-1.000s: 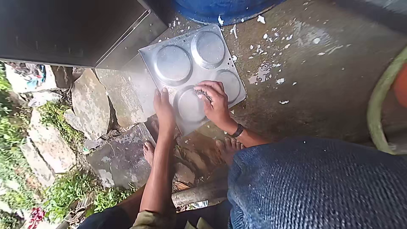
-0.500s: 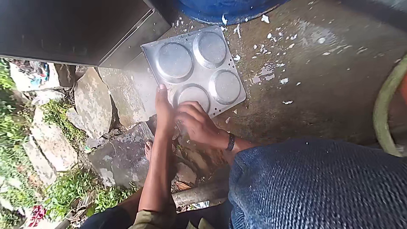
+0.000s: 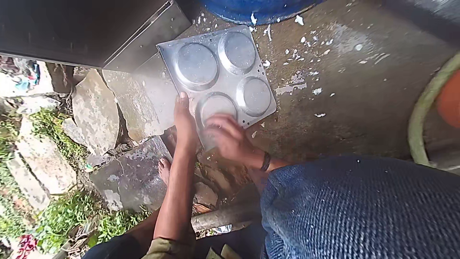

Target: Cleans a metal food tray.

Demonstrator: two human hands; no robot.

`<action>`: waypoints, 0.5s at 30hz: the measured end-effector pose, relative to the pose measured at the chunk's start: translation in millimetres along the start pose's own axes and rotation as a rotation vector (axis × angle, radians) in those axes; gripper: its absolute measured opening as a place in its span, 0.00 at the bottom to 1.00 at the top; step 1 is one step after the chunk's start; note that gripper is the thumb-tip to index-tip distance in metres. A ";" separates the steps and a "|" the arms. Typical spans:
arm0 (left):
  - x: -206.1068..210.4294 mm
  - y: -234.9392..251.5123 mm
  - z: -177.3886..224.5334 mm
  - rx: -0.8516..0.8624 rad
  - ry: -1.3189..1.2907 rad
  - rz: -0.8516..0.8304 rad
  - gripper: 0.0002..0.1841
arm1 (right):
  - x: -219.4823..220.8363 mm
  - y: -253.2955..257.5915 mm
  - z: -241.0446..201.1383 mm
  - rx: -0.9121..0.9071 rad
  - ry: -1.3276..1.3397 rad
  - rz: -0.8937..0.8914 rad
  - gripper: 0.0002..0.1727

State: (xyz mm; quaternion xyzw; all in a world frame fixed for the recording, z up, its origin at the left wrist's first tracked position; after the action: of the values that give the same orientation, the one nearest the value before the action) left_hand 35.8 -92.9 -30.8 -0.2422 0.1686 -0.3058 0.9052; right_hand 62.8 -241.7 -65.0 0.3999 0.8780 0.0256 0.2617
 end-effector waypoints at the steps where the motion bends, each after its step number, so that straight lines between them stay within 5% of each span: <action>1: 0.1 -1.3 1.3 -0.020 -0.008 0.011 0.34 | 9.0 -2.5 -8.9 -0.077 -0.003 -0.003 0.09; 7: -3.8 0.1 2.7 -0.136 -0.198 -0.055 0.32 | 18.9 29.2 -21.1 -0.079 -0.034 0.025 0.11; 15: -5.8 9.0 -2.9 -0.104 -0.042 0.017 0.35 | 8.7 -36.0 25.7 -0.169 -0.077 0.065 0.13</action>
State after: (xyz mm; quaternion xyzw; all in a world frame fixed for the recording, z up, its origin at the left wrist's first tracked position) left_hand 34.4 -84.0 -37.2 -0.2939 0.1674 -0.2836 0.8973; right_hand 45.6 -264.1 -100.2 0.4054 0.8485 0.0927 0.3273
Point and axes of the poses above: each hand's wrist, its own y-axis towards the middle knuckle, its own x-axis out of the palm, z = x × y, the point moved 3 cm from there along y, towards the middle knuckle, and after that the axes turned 7 degrees about -y, right-handed, at the moved point
